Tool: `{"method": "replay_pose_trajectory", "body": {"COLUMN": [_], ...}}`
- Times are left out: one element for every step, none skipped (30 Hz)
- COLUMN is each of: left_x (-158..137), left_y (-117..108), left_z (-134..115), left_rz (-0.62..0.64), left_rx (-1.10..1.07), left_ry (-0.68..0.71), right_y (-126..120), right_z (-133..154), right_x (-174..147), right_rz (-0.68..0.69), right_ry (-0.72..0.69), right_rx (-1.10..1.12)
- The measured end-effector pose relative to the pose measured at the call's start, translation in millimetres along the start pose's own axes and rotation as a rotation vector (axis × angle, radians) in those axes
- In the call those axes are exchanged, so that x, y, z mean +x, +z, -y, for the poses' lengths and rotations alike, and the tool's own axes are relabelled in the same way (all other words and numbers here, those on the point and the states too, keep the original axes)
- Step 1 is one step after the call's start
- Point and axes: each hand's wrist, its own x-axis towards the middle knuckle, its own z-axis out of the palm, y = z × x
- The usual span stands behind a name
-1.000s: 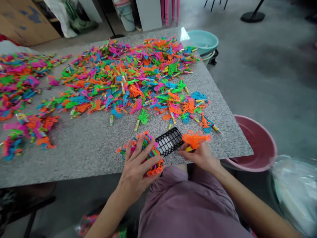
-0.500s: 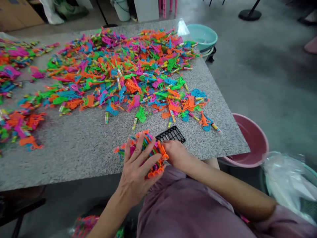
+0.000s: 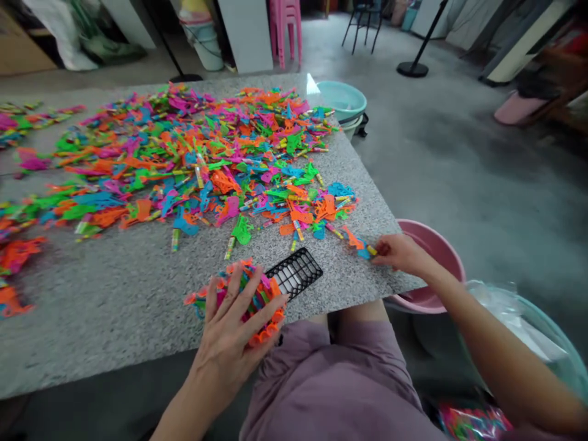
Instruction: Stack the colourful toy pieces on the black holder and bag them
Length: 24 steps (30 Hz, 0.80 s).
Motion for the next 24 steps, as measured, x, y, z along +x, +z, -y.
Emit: {"method": "replay_pose_trajectory", "body": {"left_x": [0, -1, -1, -1, -1, -2, -3, -3, -4, -5, -7, -8, -9, -9, -10, -10, -10, -9, -8, -7, -5, -2, 0, 2], "left_y": [-2, -3, -4, -6, -7, -7, -8, -8, -9, -8, -8, -7, -6, -5, -4, -4, -3, -3, -4, -5, -7, -8, -10, -11], "left_z": [-1, -1, -1, -1, -1, 0, 1, 2, 3, 4, 5, 6, 6, 7, 7, 7, 7, 7, 8, 8, 8, 9, 10, 10], "left_rz": [0.011, 0.026, 0.046, 0.062, 0.078, 0.092, 0.102, 0.111, 0.119, 0.121, 0.121, 0.115, 0.109, 0.104, 0.098, 0.094, 0.091, 0.092, 0.094, 0.097, 0.101, 0.109, 0.117, 0.127], "left_rx": [-0.001, -0.001, 0.001, 0.003, 0.004, 0.005, 0.003, -0.003, -0.009, -0.017, -0.028, -0.041, -0.054, -0.066, -0.074, -0.079, -0.08, -0.076, -0.068, -0.055, -0.037, -0.014, 0.01, 0.033], "left_ry": [-0.001, -0.001, -0.001, -0.002, -0.004, -0.005, -0.006, -0.006, -0.005, -0.006, -0.007, -0.009, -0.013, -0.019, -0.029, -0.036, -0.038, -0.033, -0.017, 0.011, 0.045, 0.076, 0.104, 0.125], "right_y": [7, 17, 30, 44, 61, 77, 94, 109, 123, 134, 143, 149, 152, 152, 150, 146, 142, 137, 134, 130, 128, 127, 126, 125], "right_z": [6, 17, 31, 48, 66, 85, 104, 122, 137, 149, 158, 164, 168, 171, 173, 175, 178, 181, 185, 189, 192, 195, 198, 199], "right_x": [-4, -7, -10, -10, -9, -6, 0, 7, 15, 23, 30, 36, 40, 43, 45, 45, 46, 45, 45, 45, 45, 45, 45, 46], "right_rz": [0.005, -0.008, -0.023, -0.025, -0.013, 0.02, 0.058, 0.087, 0.117, 0.143, 0.158, 0.166, 0.169, 0.165, 0.154, 0.143, 0.143, 0.151, 0.159, 0.168, 0.181, 0.192, 0.197, 0.201], "right_ry": [-0.032, -0.075, -0.125, -0.18, -0.232, -0.278, -0.325, -0.363, -0.391, -0.409, -0.426, -0.445, -0.467, -0.495, -0.528, -0.562, -0.593, -0.615, -0.629, -0.634, -0.631, -0.628, -0.626, -0.631], "right_rx": [0.061, 0.131, 0.211, 0.286, 0.354, 0.427, 0.493, 0.536, 0.57, 0.586, 0.569, 0.53, 0.481, 0.413, 0.323, 0.221, 0.12, 0.021, -0.076, -0.15, -0.192, -0.218, -0.236, -0.249]}}
